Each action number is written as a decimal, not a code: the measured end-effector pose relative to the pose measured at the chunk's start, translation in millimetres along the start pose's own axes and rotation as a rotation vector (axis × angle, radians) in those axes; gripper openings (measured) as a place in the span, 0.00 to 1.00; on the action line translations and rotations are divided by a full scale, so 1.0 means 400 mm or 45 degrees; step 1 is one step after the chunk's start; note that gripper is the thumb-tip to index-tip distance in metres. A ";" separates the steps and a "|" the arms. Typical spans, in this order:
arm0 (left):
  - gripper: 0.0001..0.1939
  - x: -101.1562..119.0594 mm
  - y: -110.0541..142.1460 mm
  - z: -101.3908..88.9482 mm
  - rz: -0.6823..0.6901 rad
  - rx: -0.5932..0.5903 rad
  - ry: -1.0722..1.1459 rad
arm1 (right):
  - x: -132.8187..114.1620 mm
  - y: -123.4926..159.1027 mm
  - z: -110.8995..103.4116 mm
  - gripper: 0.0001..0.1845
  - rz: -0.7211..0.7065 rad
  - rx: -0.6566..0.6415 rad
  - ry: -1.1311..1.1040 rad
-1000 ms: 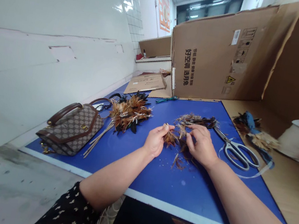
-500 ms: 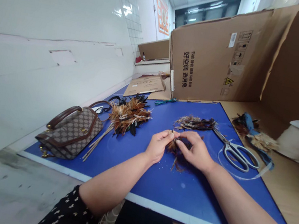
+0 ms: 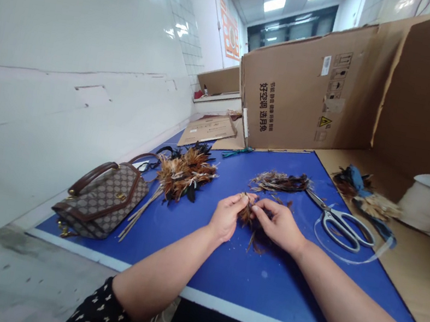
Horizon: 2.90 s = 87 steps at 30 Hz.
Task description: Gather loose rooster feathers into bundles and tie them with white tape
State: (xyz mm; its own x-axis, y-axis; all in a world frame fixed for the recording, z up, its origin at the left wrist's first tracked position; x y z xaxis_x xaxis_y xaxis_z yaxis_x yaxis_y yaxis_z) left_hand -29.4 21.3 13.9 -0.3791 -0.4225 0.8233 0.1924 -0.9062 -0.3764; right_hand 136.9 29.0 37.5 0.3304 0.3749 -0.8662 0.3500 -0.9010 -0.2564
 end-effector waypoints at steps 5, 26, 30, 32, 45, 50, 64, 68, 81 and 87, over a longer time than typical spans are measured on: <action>0.14 0.007 0.005 0.004 0.008 -0.071 0.027 | 0.002 -0.001 0.015 0.23 0.027 -0.076 -0.024; 0.15 0.071 -0.052 -0.034 -0.024 0.111 0.187 | 0.062 -0.019 -0.051 0.20 0.143 0.284 0.094; 0.13 0.046 -0.014 0.000 -0.009 -0.102 0.136 | 0.017 -0.002 0.001 0.31 -0.083 -0.008 -0.023; 0.12 0.039 -0.002 0.011 -0.014 -0.202 0.120 | 0.009 0.001 0.023 0.24 -0.119 -0.048 0.015; 0.13 0.115 -0.078 -0.049 0.017 0.081 0.336 | 0.147 -0.054 -0.136 0.14 0.090 0.584 0.588; 0.14 0.090 -0.054 -0.034 -0.118 0.044 0.335 | 0.173 -0.066 -0.135 0.16 0.101 0.568 0.807; 0.22 0.021 -0.017 -0.009 -0.185 0.053 0.234 | 0.072 -0.043 -0.078 0.14 -0.001 0.569 0.497; 0.23 -0.007 -0.012 -0.001 -0.107 0.139 0.202 | 0.029 -0.020 -0.032 0.15 0.051 0.395 0.200; 0.19 0.010 0.010 0.037 -0.019 0.109 0.266 | 0.006 -0.004 0.043 0.19 0.172 0.156 0.057; 0.21 0.024 0.009 0.027 0.098 0.121 -0.010 | -0.001 -0.007 0.030 0.13 -0.043 0.220 0.117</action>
State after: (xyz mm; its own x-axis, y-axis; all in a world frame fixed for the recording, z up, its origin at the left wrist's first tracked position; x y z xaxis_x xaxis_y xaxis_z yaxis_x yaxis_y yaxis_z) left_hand -22.7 14.0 25.1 -0.3531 -0.4904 0.7968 0.3061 -0.8653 -0.3969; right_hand 125.3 28.7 33.3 0.4024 0.4168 -0.8151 0.2093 -0.9087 -0.3613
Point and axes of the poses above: each hand's wrist, its own y-axis away from the middle knuckle, its own z-axis out of the palm, x = y × z, the point moved 2 cm from there along -y, towards the middle knuckle, and after that the axes turned 14 degrees about z, right-handed, at the moved point
